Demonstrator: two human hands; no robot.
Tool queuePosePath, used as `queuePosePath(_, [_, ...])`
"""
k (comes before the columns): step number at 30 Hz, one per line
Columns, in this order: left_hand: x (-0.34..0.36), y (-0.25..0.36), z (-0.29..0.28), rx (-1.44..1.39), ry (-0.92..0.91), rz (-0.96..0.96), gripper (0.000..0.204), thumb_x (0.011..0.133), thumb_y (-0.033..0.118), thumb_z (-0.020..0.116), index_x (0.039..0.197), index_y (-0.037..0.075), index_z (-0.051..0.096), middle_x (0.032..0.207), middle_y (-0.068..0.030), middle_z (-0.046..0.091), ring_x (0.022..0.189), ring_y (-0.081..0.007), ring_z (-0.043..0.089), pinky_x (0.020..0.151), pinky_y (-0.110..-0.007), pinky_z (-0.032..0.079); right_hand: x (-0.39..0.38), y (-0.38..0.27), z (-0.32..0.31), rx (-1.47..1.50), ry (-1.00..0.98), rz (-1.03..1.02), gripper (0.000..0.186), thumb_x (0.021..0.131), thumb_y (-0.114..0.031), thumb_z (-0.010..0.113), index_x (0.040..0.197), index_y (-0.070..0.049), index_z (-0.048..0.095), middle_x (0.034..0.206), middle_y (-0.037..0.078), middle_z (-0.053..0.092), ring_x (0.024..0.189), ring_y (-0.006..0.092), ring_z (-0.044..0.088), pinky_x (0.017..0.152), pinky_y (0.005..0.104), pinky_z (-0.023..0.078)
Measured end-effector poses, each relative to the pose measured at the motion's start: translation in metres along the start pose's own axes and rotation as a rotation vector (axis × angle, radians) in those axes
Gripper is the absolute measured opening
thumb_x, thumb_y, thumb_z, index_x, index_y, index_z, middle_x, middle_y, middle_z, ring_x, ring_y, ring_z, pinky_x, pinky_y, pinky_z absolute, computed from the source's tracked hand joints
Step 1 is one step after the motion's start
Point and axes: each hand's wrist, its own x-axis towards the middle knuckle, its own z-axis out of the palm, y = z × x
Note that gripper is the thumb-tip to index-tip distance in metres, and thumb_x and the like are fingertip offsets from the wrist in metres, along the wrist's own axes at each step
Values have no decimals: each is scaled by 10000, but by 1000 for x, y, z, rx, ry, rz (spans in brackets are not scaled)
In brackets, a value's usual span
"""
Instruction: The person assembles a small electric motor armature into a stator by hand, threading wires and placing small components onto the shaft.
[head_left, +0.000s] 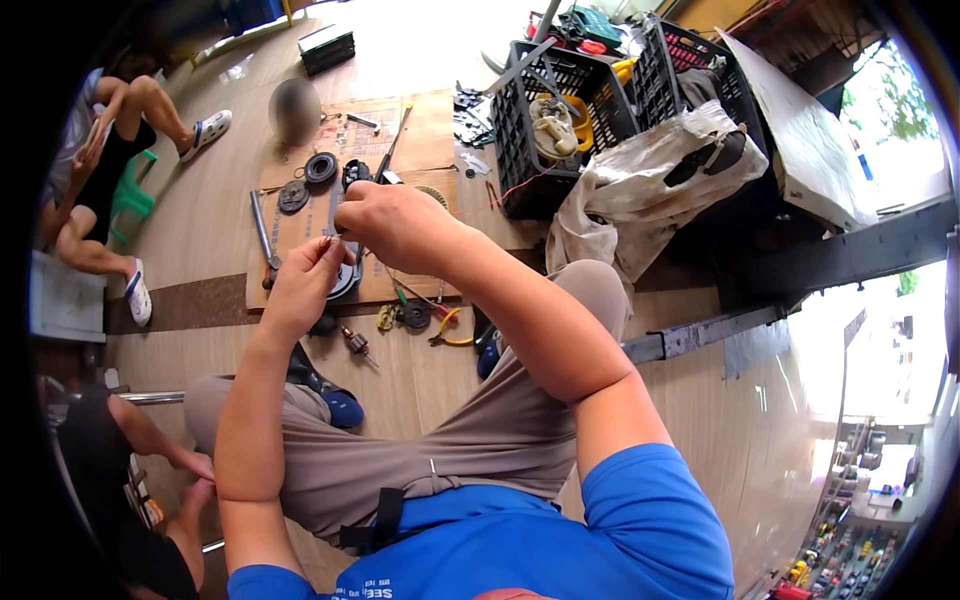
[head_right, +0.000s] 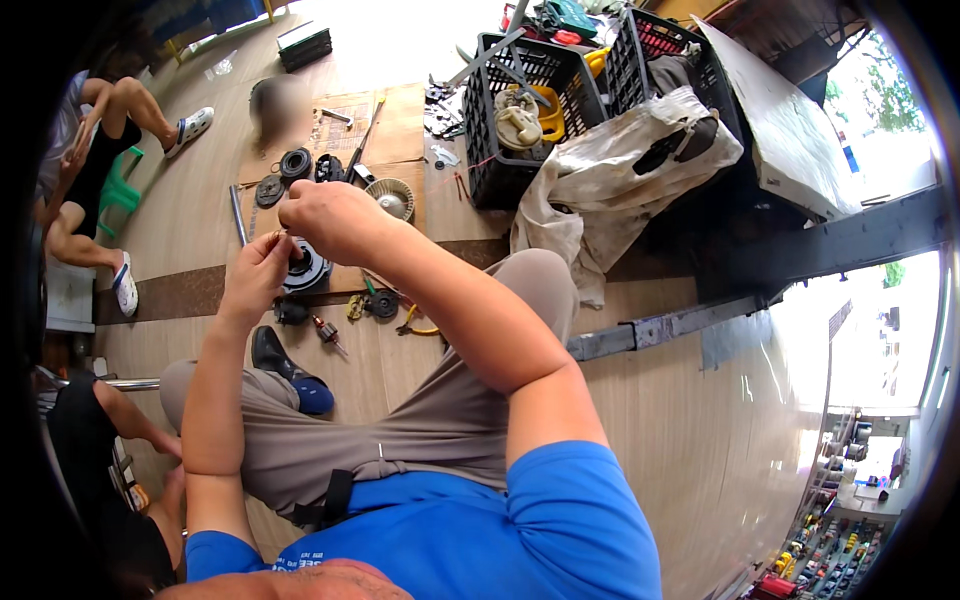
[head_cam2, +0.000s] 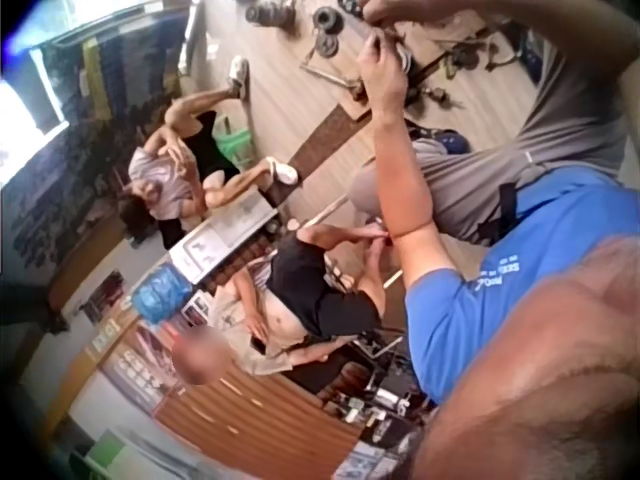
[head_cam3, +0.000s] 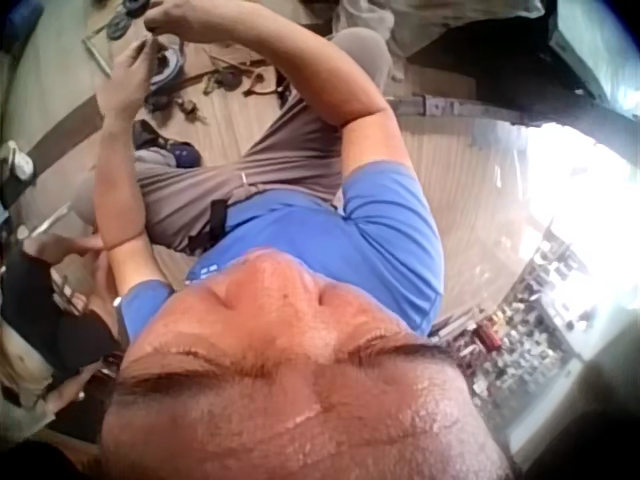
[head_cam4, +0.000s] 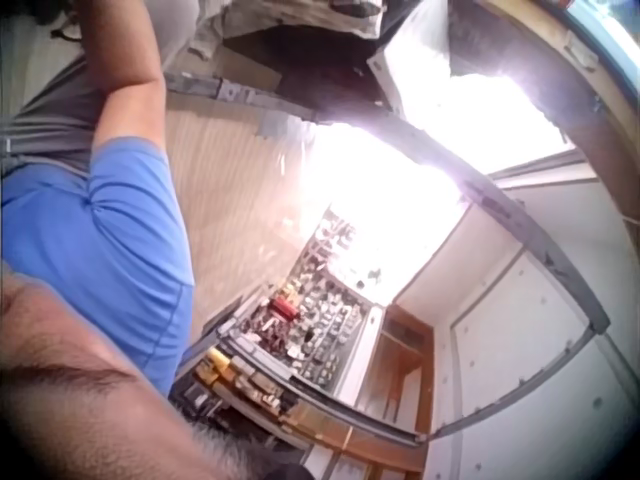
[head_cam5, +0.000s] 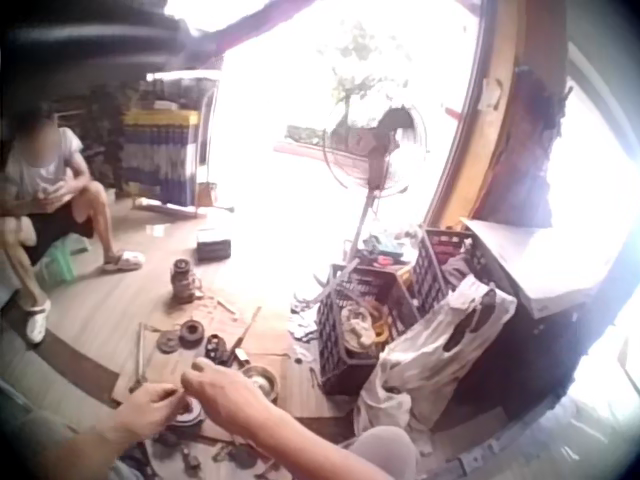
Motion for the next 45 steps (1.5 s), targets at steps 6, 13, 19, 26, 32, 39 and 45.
queuePosePath(6, [8,-18,-2,-307,122,85,275,1042,300,504,951,71,627,582,106,361,479,3,294,420,-197,224,4,-6,9,-97,160,152,132,869,-174,625,839,-46,638,867,148,652,824,337,665,712,428,536])
queuePosePath(13, [20,-25,2,-555,243,88,255,1029,345,507,932,122,582,566,87,358,454,-25,303,393,-203,246,6,-16,34,278,382,287,113,870,-98,656,907,7,676,797,201,664,728,346,660,664,387,510])
queuePosePath(19, [16,-28,5,-646,272,53,274,1051,344,458,881,147,543,599,86,384,470,-24,302,412,-203,245,10,-32,54,444,421,339,110,903,-74,655,890,34,672,721,163,665,602,167,623,584,298,492])
queuePosePath(26, [12,-24,5,-748,165,27,268,1064,329,417,849,192,497,596,76,403,464,-39,324,421,-200,258,9,-32,61,424,424,275,126,890,-92,633,824,8,594,792,201,615,758,389,611,670,444,483])
queuePosePath(32, [10,-22,5,-664,162,30,282,1070,349,388,884,183,519,609,76,417,466,-32,328,425,-195,259,10,-30,60,217,480,152,45,862,-29,656,850,15,657,737,171,638,668,313,651,612,371,507])
queuePosePath(39, [9,-21,7,-496,138,132,317,1053,409,420,1038,139,587,670,92,484,504,0,375,437,-176,265,7,-34,64,309,452,160,46,885,-78,602,882,-35,618,808,164,598,755,364,599,679,443,498])
queuePosePath(45, [15,-31,2,-525,140,159,324,1046,399,449,1056,114,602,765,57,566,597,-8,485,495,-173,367,9,-35,59,247,391,148,124,883,-54,595,992,-34,653,833,161,621,775,358,622,694,424,513])
